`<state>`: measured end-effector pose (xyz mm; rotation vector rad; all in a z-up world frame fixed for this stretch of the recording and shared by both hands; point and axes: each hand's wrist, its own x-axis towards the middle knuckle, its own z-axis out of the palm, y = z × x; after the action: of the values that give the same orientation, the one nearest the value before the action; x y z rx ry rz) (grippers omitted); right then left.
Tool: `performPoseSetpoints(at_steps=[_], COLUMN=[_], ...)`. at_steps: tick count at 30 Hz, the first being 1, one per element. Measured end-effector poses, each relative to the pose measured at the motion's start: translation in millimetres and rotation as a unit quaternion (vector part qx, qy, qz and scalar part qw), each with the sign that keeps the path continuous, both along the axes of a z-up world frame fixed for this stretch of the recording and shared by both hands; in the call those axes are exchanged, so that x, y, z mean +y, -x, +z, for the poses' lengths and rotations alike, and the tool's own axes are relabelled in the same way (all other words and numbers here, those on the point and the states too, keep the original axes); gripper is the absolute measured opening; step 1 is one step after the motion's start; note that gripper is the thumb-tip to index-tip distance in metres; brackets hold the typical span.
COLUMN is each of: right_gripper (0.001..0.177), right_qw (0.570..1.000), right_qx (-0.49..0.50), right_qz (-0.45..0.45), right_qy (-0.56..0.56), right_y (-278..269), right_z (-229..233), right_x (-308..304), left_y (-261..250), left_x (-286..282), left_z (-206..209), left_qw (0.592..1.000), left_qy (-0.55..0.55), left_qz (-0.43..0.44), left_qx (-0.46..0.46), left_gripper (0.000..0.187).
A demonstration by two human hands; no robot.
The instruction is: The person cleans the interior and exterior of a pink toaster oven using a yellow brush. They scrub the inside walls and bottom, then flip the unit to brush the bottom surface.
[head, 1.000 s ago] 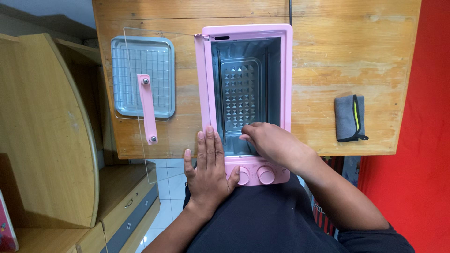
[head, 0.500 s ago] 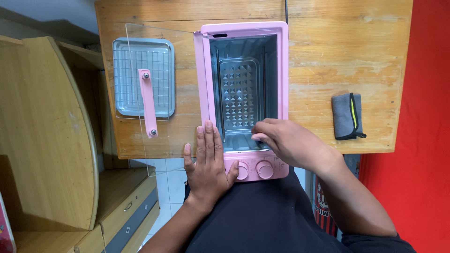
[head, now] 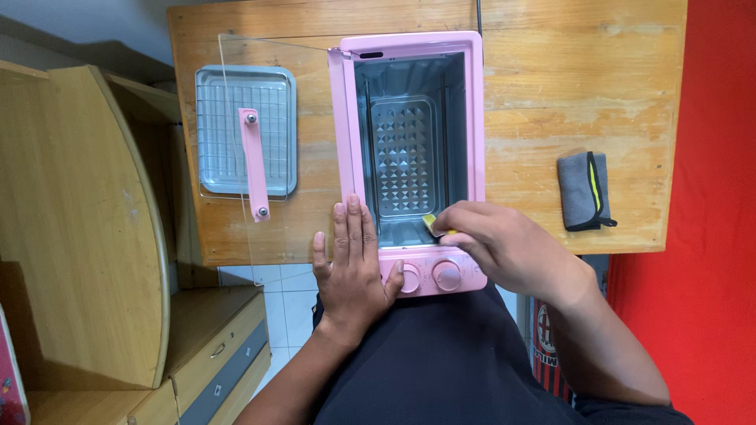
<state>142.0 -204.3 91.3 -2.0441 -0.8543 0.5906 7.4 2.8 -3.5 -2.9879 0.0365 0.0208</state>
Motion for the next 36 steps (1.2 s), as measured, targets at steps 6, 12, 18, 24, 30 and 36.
performPoseSetpoints(at_steps=[6, 12, 18, 24, 30, 36], right_gripper=[0.039, 0.05, 0.052, 0.051, 0.059, 0.057], right_qw=[0.996, 0.977, 0.924, 0.812, 0.714, 0.639], right_qx=[0.013, 0.051, 0.103, 0.171, 0.215, 0.252], right_qz=[-0.062, -0.153, -0.266, -0.397, -0.481, -0.515], right_qy=[-0.062, -0.137, -0.256, -0.392, -0.461, -0.513], right_y=[2.2, 14.0, 34.1, 48.2, 61.5, 79.2], right_z=[-4.0, -17.7, -42.3, -69.0, -75.3, -68.5], right_x=[-11.5, -21.5, -29.4, -39.0, -41.9, -37.7], left_y=[0.7, 0.0, -5.2, -18.8, -31.1, -41.7], left_x=[-0.4, 2.0, 4.7, 11.7, 20.4, 29.9], left_z=[2.2, 5.0, 25.2, 37.5, 48.8, 53.9], left_qw=[1.0, 0.999, 0.99, 0.946, 0.889, 0.874], left_qy=[0.004, 0.036, 0.135, 0.316, 0.438, 0.463], left_qz=[-0.004, -0.013, -0.024, -0.073, -0.116, -0.134], left_qx=[-0.006, 0.001, 0.012, -0.018, -0.067, -0.057], left_gripper=[0.087, 0.087, 0.083, 0.06, 0.049, 0.05])
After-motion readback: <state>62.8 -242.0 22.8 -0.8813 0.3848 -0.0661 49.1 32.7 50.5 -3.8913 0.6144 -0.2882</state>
